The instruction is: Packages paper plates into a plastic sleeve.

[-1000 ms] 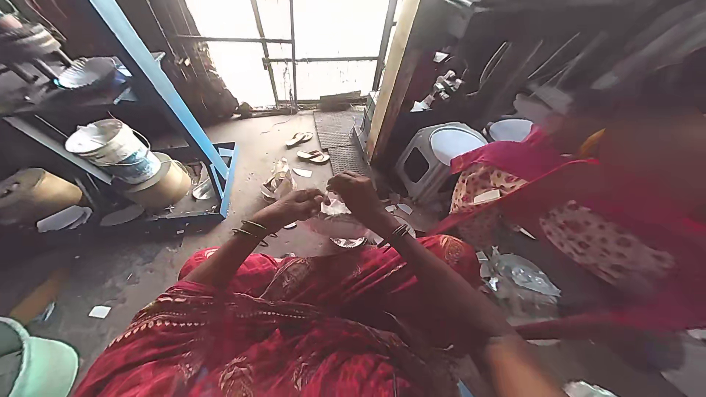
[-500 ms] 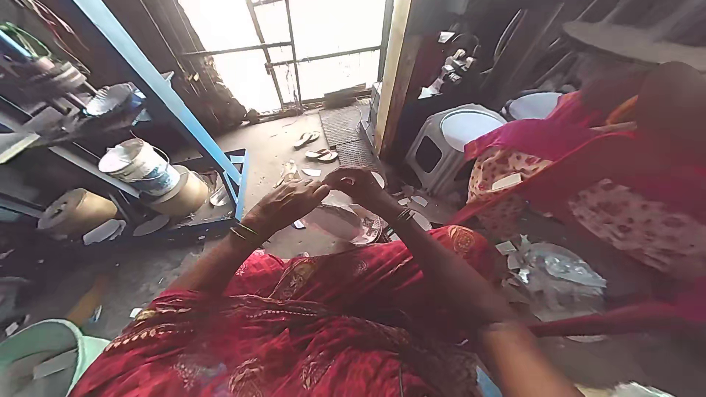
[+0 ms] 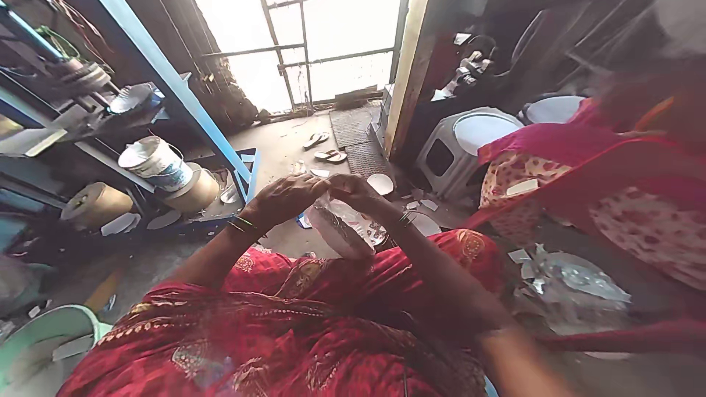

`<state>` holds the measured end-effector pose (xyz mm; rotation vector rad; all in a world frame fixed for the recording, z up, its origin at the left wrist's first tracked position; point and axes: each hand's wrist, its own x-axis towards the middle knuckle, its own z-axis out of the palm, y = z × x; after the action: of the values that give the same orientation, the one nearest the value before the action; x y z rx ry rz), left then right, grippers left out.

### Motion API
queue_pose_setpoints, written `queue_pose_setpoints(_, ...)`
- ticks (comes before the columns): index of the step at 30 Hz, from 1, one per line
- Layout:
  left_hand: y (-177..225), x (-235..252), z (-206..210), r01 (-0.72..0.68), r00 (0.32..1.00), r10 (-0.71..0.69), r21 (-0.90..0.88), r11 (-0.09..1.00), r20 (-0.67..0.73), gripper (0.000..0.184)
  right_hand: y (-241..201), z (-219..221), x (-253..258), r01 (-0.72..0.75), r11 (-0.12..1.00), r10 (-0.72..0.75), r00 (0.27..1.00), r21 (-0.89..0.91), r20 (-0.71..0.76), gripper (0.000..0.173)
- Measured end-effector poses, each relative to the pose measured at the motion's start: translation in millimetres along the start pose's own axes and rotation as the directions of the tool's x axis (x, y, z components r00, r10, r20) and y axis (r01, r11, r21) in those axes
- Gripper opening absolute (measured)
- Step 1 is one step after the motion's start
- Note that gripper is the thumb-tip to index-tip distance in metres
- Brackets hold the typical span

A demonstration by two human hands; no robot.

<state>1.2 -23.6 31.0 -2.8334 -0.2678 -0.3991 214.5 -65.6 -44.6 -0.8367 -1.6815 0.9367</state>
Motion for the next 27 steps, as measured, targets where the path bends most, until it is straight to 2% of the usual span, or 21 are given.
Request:
queue_pose_setpoints(2,3.0,0.6,0.3,0.097,0.995,-0.096,-0.04,0.994,0.024,0.019,-12.8,4.1,-13.9,-0.036,0.996,0.035,0.999,-0.087,-0.009,0.019)
queue_pose_setpoints(6,7.4,2.8,4.1,0.223,0.974,-0.217,-0.104,0.969,0.068,0.021,-7.9,10.3,-27.6,-0.111,0.987,0.107,0.993,-0.113,-0.039,0.031)
queue_pose_setpoints(9,11.2,5.7,4.5,0.246,0.966,-0.229,-0.155,0.957,0.12,0.02,-5.0,19.7,-27.8,-0.089,0.977,0.053,0.981,-0.193,-0.185,0.029)
queue_pose_setpoints(12,15.0,7.8,4.6,0.253,0.963,-0.233,-0.163,0.953,0.136,0.017,6.3,26.6,-26.6,-0.008,0.964,-0.073,0.953,-0.264,-0.294,0.019)
queue_pose_setpoints(14,20.4,9.8,3.2,0.31,0.946,-0.287,-0.155,0.938,0.152,0.017,13.2,30.8,-25.7,0.048,0.935,-0.179,0.919,-0.35,-0.352,0.016)
queue_pose_setpoints(16,23.1,9.2,10.2,0.358,0.931,-0.339,-0.15,0.922,0.136,0.018,17.9,33.2,-23.6,0.06,0.889,-0.246,0.898,-0.453,-0.365,0.014)
queue_pose_setpoints(18,26.6,10.0,13.0,0.397,0.918,-0.383,-0.213,0.893,0.103,0.018,15.9,34.6,-22.8,0.043,0.87,-0.24,0.907,-0.49,-0.346,0.016)
queue_pose_setpoints(20,27.3,10.5,11.6,0.436,0.899,-0.422,-0.35,0.829,0.119,0.018,10.0,33.1,-24.4,0.019,0.94,-0.133,0.939,-0.34,-0.316,0.019)
queue_pose_setpoints(21,26.8,10.1,11.1,0.457,0.887,-0.438,-0.432,0.778,0.15,0.019,8.0,31.1,-26.9,-0.017,0.983,-0.037,0.957,-0.185,-0.289,0.023)
queue_pose_setpoints(23,24.9,9.4,14.9,0.476,0.875,-0.442,-0.509,0.718,0.196,0.022,11.7,28.3,-29.7,-0.062,0.989,0.094,0.962,0.131,-0.258,0.03)
queue_pose_setpoints(25,25.9,13.5,22.1,0.463,0.885,-0.423,-0.44,0.769,0.193,0.024,18.4,21.5,-32.1,-0.113,0.912,0.196,0.965,0.394,-0.177,0.035)
queue_pose_setpoints(27,32.9,15.8,30.6,0.432,0.902,-0.411,-0.327,0.841,0.135,0.022,15.1,15.0,-32.0,-0.18,0.883,0.241,0.966,0.434,-0.09,0.029)
